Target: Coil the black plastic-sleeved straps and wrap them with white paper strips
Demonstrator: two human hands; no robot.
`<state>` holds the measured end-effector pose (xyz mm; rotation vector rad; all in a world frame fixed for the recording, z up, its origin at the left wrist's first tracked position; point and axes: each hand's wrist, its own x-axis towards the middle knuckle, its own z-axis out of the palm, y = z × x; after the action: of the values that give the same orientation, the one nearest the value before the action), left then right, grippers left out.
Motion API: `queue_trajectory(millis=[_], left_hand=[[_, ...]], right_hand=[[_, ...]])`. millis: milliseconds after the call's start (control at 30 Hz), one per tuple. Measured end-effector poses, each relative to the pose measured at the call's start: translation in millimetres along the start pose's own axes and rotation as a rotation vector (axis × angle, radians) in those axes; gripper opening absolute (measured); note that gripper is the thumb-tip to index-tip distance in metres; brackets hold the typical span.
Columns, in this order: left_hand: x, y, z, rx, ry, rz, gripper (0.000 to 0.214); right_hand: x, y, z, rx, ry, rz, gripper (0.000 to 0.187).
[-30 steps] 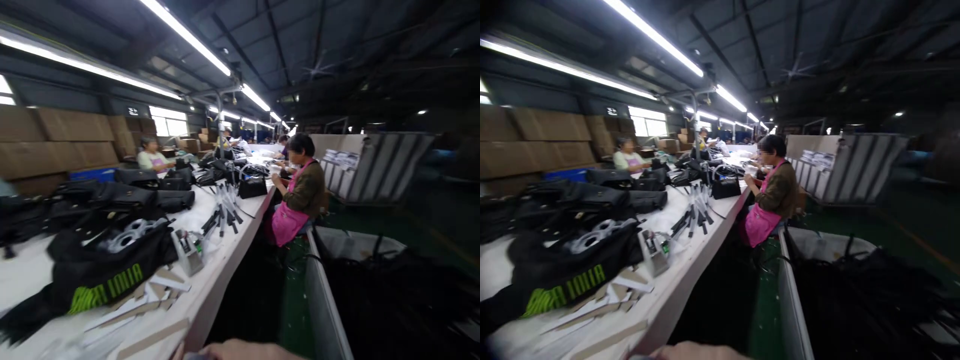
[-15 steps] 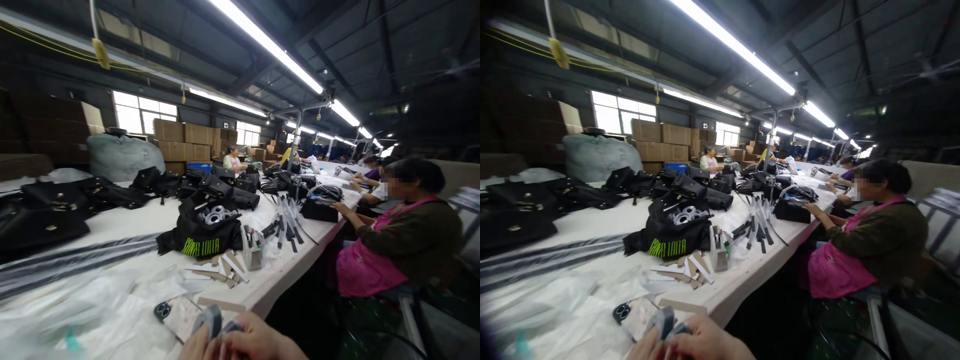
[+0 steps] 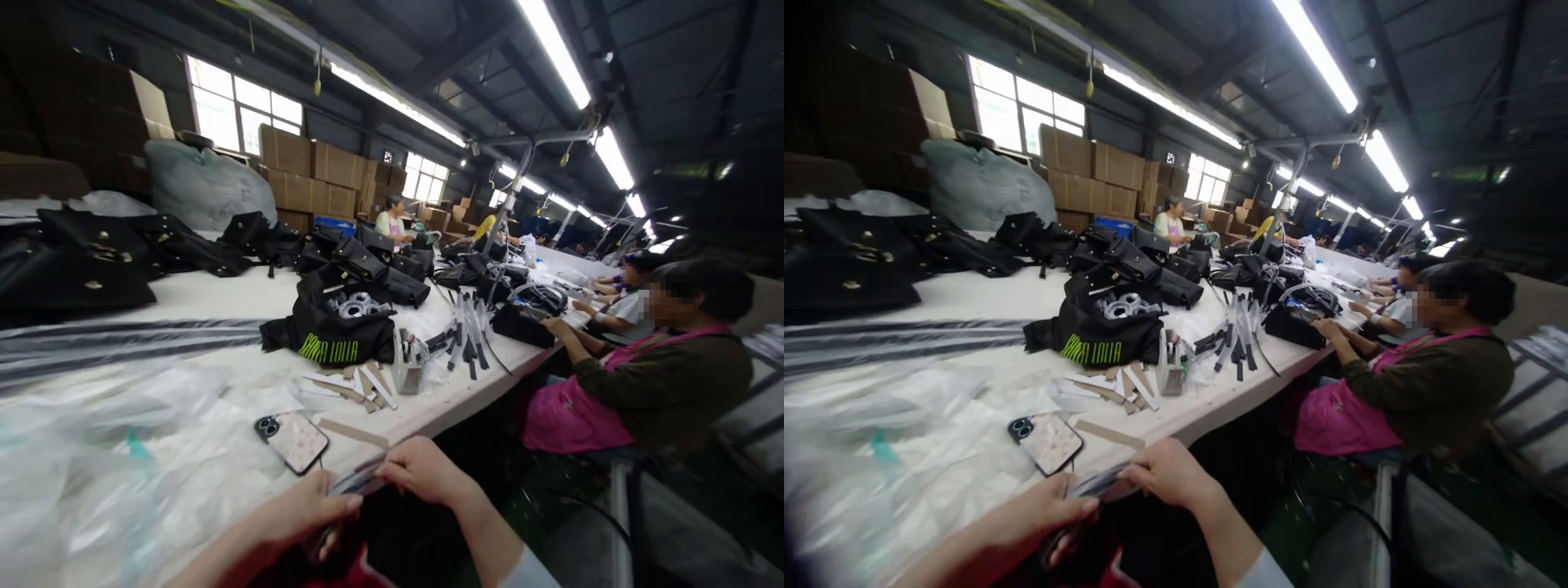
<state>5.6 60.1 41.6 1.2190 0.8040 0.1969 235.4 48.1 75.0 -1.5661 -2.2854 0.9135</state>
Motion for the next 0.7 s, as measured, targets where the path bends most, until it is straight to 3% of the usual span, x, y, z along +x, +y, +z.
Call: queue_trajectory(millis=[67, 133, 200, 300, 400, 533, 600, 700], left_hand=[[-6.9, 4.1, -0.1, -0.142, 0.046, 0.031, 0.048], [-6.2, 8.7, 0.8, -0.373, 0.213, 0.08, 0.04], [2.6, 12.4, -1.7, -0.63, 0.408, 0.094, 0.03], [20.5, 12.6, -12.4, -0.779, 0.589, 0.058, 0.029], [30.8, 9.6, -17.8, -0.839, 0.698, 0.063, 0.036], [33.8, 7.2, -8.4, -0.778, 0.805, 0.177, 0.04], [30.1, 6.0, -1.5, -0.691, 0.796, 0.225, 0.038], [13.9, 2.9, 10.8, -0.544, 0.675, 0.255, 0.029]], right_hand=[[-11.4, -1.5, -11.2, 0.245, -0.206, 0.029, 0.051], [-22.4, -7.8, -21.2, 0.423, -0.371, 0.03, 0.052], [-30.3, -18.2, -28.9, 0.498, -0.464, -0.018, 0.05], [-35.5, -37.4, -35.8, 0.459, -0.565, -0.126, 0.044], [-36.3, -54.2, -37.6, 0.356, -0.586, -0.198, 0.039], [-32.8, -66.8, -36.7, 0.269, -0.549, -0.228, 0.034], [-29.5, -67.9, -40.1, 0.229, -0.521, -0.247, 0.033], [-21.0, -56.4, -53.7, 0.205, -0.413, -0.21, 0.035]])
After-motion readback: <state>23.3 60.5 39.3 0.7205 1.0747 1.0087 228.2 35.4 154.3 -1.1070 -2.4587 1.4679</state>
